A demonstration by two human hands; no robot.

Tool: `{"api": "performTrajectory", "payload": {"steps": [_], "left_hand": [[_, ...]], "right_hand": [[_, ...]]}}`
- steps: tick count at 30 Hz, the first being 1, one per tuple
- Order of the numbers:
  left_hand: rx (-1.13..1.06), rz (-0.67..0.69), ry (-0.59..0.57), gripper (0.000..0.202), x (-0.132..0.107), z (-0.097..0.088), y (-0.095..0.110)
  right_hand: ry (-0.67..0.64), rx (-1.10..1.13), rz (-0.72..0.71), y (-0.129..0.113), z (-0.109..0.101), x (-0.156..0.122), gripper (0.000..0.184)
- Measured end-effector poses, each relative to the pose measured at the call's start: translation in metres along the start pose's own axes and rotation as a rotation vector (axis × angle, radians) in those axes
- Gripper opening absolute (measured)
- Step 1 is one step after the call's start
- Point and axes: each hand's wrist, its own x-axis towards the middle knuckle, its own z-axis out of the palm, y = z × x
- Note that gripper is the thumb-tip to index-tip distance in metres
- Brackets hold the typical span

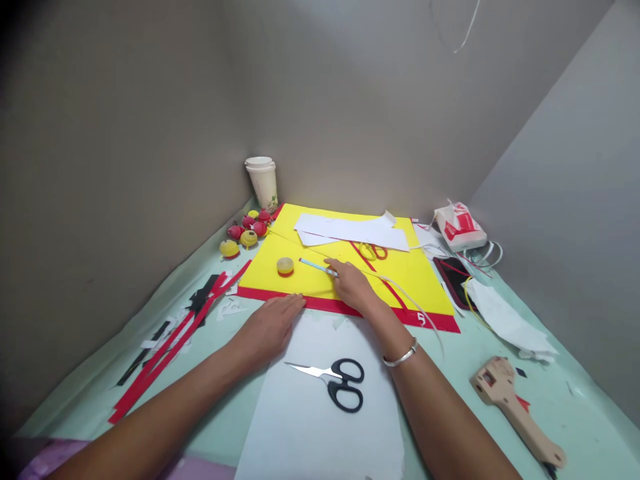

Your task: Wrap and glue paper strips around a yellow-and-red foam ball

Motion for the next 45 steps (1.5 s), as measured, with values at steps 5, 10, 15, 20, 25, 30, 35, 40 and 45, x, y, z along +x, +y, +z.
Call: {"api": "performTrajectory", "payload": {"steps": [5, 10, 15, 20, 25, 30, 35, 40, 45], "left_hand": [[0.016, 0.005, -0.007, 0.049, 0.001, 0.000, 0.000], [0.035, 0.013, -0.009, 0.048, 0.001, -0.001, 0.001], [0.040, 0.009, -0.029, 0.049, 0.001, 0.000, 0.001], [0.047, -0.002, -0.052, 0.050, 0.003, -0.001, 0.001], [0.069, -0.010, -0.044, 0.049, 0.002, 0.000, 0.002], [0.091, -0.007, -0.062, 0.050, 0.002, 0.002, 0.002], [0.076, -0.019, -0.088, 0.051, 0.004, -0.001, 0.003], [0.062, -0.042, -0.094, 0.049, 0.004, -0.004, 0.005], [0.052, -0.033, -0.075, 0.049, 0.005, -0.004, 0.005]], "right_hand": [[0.101, -0.010, 0.054, 0.002, -0.007, 0.002, 0.038], [0.090, -0.023, 0.024, -0.002, -0.006, -0.002, 0.037], [-0.014, -0.089, -0.029, -0.008, -0.010, -0.015, 0.041], [0.073, -0.167, 0.083, -0.012, -0.030, -0.021, 0.038], [-0.001, -0.144, 0.011, -0.015, -0.029, -0.031, 0.037], [0.027, -0.176, 0.049, -0.015, -0.029, -0.034, 0.035], [0.081, -0.188, 0.106, -0.007, -0.041, -0.034, 0.030], [0.064, -0.216, 0.145, 0.009, -0.055, -0.045, 0.028], [-0.005, -0.261, 0.172, 0.013, -0.063, -0.050, 0.027]]}}
